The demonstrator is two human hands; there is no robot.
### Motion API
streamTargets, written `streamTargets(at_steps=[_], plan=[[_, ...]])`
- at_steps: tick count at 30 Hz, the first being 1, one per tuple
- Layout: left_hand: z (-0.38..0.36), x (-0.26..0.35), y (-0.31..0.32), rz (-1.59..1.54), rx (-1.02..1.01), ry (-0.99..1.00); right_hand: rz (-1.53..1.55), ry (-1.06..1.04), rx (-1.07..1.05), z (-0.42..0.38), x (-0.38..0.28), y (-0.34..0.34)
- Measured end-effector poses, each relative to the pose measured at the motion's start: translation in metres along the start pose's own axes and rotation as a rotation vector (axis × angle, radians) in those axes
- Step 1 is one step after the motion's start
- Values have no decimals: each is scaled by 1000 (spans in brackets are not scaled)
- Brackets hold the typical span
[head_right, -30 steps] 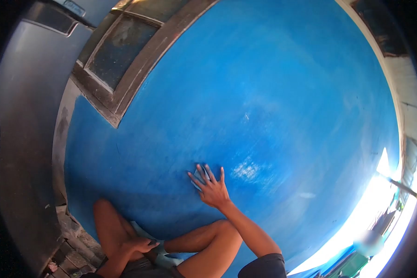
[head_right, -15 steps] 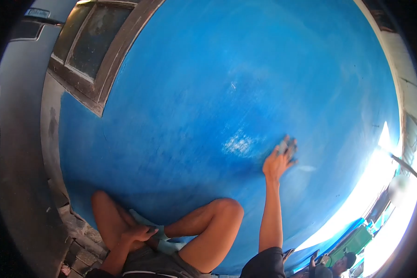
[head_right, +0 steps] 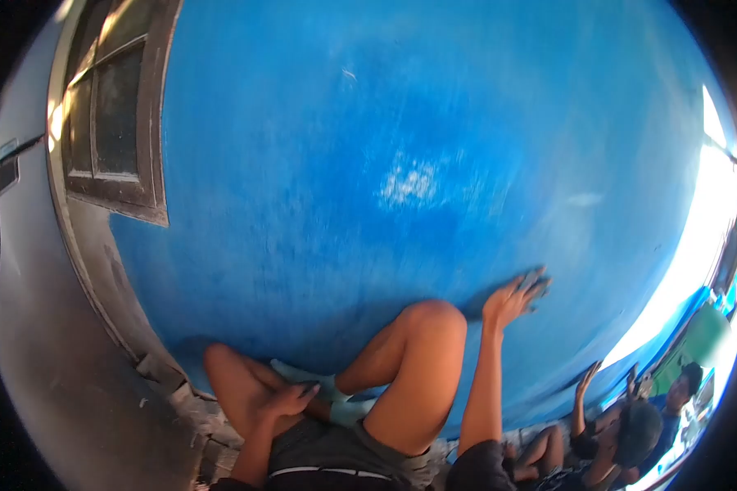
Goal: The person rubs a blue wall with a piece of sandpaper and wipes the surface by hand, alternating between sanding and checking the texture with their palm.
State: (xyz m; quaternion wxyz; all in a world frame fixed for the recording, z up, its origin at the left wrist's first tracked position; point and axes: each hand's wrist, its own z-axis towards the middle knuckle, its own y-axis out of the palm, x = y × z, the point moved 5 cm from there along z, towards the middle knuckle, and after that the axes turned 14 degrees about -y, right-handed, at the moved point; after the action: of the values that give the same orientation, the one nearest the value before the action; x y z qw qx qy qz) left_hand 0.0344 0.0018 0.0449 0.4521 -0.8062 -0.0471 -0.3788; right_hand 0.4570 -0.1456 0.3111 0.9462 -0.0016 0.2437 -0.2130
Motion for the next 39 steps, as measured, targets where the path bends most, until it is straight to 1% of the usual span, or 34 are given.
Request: streamTargets(at_steps=[1,3,4,6,7,9,10,12,13,15,16,18,19,21,23,25,26,27,28,29,31,32,34,35,36,37,38,39], plan=[[2,-5,7,24,-12,-20,19,-39,2,9,-10,0],[8,-8,9,-71,121,133,44,-140,28,27,-31,0],[11,-11,11,-52,116,122,47,-202,52,36,-43,-1],[15,-15,14,-47,68,98,78,-249,39,54,-67,-3],[12,-12,12,-33,65,96,75,-235,41,63,-78,-5],[2,-4,5,-41,70,48,82,-325,47,79,-104,-6],[2,-5,4,-36,69,53,78,-322,52,86,-112,-5],[1,-5,4,-47,124,82,46,-402,58,98,-132,-4],[2,-5,4,-46,127,90,45,-404,66,104,-142,-6],[6,-8,5,31,142,71,8,-473,47,112,-164,-6],[4,-7,4,31,143,80,3,-475,54,115,-172,-5],[-1,0,0,-69,175,194,-12,-562,13,121,-192,-3],[2,-1,1,-71,172,206,-21,-567,20,122,-201,-4],[10,-10,8,1,111,86,-11,-643,11,118,-221,-3],[14,-13,9,-22,128,102,7,-675,21,106,-236,-5],[8,-9,6,-52,145,109,9,-825,-68,81,-255,-5],[7,-6,3,6,83,37,-5,-929,-106,62,-262,-8],[5,-6,2,61,21,-34,-39,-1066,-191,42,-264,-4],[11,-10,5,44,28,-31,-76,-1206,-274,22,-264,3],[21,-17,10,47,38,-6,-75,-1223,-268,10,-260,4],[22,-20,13,40,35,20,44,-1487,-513,-21,-249,10],[19,-17,9,15,20,23,36,-1498,-522,-20,-244,12],[18,-17,12,-18,-6,31,-49,-1512,-473,-12,-236,10],[18,-18,12,-43,38,65,-59,-1517,-482,-5,-231,9],[19,-17,12,-64,84,98,-106,-1437,-395,10,-230,4],[9,-8,5,-65,72,100,-151,-1353,-311,23,-226,0],[0,-2,-3,-42,62,64,-158,-1351,-323,31,-220,0],[-8,2,-8,-17,52,26,-151,-1199,-242,47,-211,-3]])
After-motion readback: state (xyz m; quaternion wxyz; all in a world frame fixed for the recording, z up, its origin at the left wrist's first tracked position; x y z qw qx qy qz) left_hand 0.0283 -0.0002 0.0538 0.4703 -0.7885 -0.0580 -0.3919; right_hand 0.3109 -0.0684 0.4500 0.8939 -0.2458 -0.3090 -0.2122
